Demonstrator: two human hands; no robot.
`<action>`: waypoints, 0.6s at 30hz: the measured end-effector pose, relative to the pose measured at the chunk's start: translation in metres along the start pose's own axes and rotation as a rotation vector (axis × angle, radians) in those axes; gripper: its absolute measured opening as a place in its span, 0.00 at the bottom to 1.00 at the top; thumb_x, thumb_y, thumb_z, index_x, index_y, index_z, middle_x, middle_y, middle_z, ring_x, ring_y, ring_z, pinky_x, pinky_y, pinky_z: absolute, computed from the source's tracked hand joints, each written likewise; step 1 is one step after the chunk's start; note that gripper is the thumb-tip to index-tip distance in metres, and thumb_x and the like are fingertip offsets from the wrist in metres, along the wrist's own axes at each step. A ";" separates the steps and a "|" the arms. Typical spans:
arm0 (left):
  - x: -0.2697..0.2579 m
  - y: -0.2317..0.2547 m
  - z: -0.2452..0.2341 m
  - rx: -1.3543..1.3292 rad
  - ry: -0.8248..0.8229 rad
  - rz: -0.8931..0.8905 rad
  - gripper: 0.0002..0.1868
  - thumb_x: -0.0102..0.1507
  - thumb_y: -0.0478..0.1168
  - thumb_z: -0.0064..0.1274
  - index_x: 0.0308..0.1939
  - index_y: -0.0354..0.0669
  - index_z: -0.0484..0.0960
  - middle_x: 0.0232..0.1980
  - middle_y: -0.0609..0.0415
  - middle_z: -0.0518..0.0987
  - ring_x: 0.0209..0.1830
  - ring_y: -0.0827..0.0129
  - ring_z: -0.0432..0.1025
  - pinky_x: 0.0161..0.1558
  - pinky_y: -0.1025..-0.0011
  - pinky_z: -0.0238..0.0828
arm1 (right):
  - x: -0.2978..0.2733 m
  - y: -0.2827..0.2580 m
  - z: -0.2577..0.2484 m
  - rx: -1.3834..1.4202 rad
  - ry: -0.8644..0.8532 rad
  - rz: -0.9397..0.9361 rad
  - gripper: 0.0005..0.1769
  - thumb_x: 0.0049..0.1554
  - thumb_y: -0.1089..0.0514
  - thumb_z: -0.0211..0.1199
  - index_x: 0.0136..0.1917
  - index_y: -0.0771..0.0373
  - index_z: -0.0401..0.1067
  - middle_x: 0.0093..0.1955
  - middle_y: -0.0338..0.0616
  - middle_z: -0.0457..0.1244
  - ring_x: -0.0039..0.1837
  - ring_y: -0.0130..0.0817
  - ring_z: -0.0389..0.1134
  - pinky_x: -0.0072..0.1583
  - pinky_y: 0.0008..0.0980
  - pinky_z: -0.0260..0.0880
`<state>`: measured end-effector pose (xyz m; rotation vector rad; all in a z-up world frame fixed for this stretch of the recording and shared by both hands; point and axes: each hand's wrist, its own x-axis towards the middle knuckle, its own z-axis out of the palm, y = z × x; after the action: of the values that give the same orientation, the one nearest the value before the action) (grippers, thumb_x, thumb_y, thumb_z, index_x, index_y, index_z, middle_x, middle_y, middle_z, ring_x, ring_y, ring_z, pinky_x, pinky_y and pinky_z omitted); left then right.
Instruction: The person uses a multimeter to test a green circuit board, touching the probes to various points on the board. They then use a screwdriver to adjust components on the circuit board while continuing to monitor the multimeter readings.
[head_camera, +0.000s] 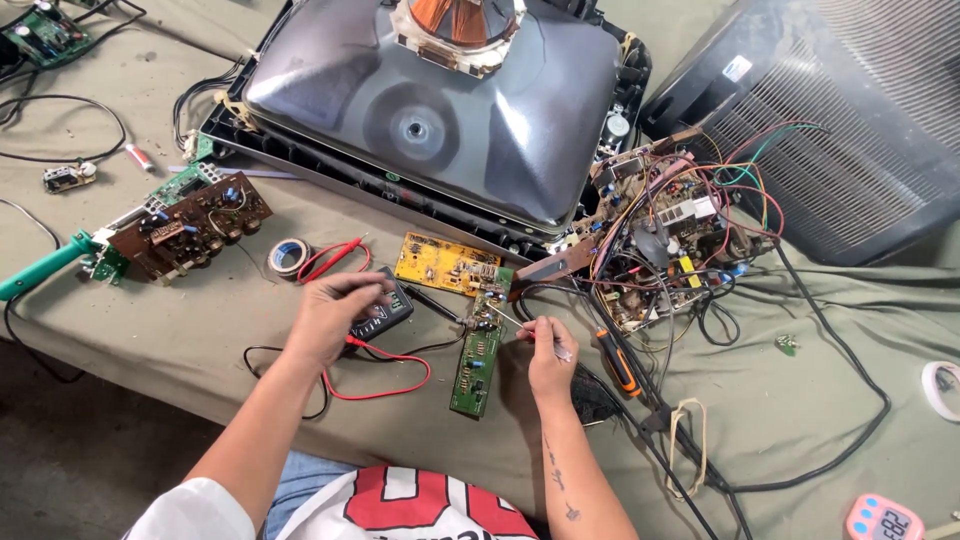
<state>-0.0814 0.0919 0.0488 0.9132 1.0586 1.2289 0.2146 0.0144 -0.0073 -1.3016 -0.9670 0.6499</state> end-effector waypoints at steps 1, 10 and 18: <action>-0.001 0.001 0.005 0.001 -0.002 -0.001 0.10 0.62 0.25 0.58 0.47 0.33 0.87 0.42 0.37 0.86 0.36 0.63 0.83 0.33 0.78 0.82 | 0.001 0.001 0.000 0.000 0.002 0.000 0.20 0.67 0.53 0.56 0.38 0.64 0.77 0.29 0.47 0.68 0.37 0.29 0.68 0.47 0.29 0.71; -0.005 -0.044 0.038 0.294 -0.220 -0.010 0.13 0.56 0.33 0.70 0.45 0.42 0.92 0.38 0.45 0.89 0.37 0.73 0.77 0.38 0.72 0.78 | 0.002 0.010 -0.002 0.018 0.036 -0.006 0.20 0.67 0.53 0.56 0.38 0.65 0.77 0.29 0.47 0.69 0.37 0.29 0.69 0.46 0.28 0.72; -0.040 -0.089 0.067 0.558 -0.187 0.455 0.09 0.59 0.33 0.64 0.40 0.52 0.91 0.50 0.46 0.82 0.52 0.51 0.79 0.55 0.59 0.76 | 0.000 0.000 -0.002 -0.048 0.030 -0.043 0.20 0.66 0.52 0.57 0.36 0.62 0.78 0.29 0.45 0.70 0.36 0.28 0.70 0.45 0.28 0.72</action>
<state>0.0063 0.0410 -0.0129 1.7396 1.0946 1.1937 0.2160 0.0136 -0.0075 -1.3258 -0.9882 0.5758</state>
